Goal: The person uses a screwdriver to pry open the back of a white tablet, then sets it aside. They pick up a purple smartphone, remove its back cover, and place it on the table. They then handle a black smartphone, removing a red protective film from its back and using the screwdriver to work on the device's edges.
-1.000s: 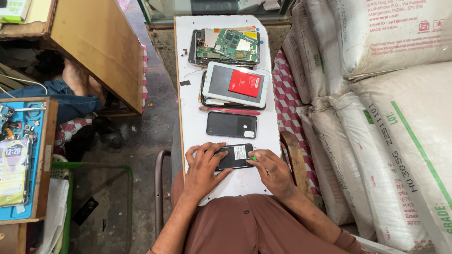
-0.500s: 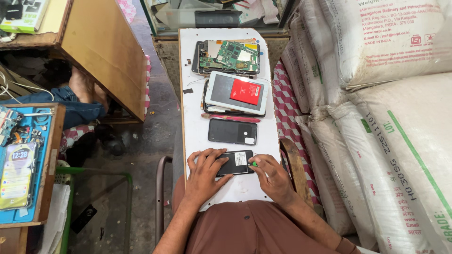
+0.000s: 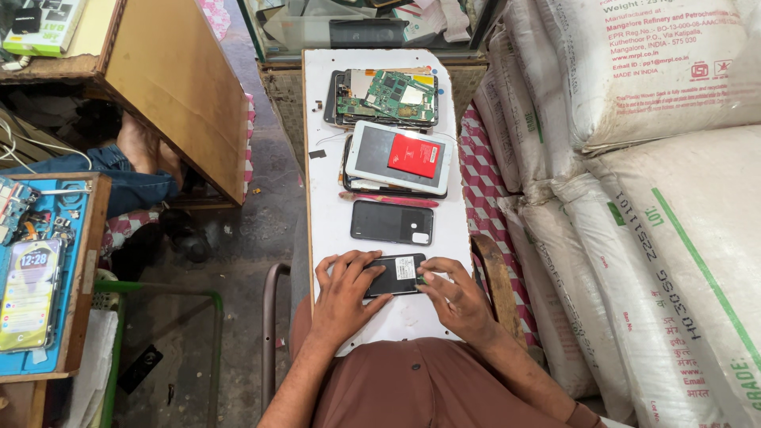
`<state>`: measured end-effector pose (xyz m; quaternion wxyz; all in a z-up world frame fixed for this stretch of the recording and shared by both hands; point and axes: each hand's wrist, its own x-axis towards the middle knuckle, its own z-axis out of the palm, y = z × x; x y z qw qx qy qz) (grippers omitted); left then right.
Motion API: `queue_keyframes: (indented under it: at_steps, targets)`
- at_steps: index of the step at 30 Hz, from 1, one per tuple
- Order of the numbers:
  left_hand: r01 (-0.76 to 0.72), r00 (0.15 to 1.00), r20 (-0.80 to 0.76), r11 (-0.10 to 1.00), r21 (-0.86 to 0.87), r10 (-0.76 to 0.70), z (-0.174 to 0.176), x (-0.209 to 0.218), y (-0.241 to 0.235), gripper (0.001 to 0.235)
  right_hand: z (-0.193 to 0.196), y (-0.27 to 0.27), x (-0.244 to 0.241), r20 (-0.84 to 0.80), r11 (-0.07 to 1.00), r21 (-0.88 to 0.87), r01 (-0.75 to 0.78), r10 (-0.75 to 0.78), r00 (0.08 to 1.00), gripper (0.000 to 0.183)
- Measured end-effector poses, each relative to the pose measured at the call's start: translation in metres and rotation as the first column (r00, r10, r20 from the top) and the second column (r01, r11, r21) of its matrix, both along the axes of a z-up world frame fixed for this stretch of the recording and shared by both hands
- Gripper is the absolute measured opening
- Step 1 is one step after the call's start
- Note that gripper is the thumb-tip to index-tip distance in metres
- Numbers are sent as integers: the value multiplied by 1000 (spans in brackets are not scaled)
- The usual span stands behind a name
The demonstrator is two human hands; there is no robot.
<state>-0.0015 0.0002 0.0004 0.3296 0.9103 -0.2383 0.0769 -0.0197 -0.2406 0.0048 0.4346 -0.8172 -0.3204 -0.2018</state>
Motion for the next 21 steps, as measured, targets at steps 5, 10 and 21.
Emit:
queue_keyframes:
  at_steps: [5,10,21]
  targets:
    - [2,1000,3,1000,4,-2,-1,0,0,50,-7,2,3,-10,995,88,54,-53,999,71]
    - [5,1000,4,1000,8,-5,-1,1,1,50,-7,-7,4,-39,994,109,1,3,999,70]
    - [7,1000,8,1000,9,-7,1,1,0,50,-5,-6,2,-21,999,43,7,-6,1000,73]
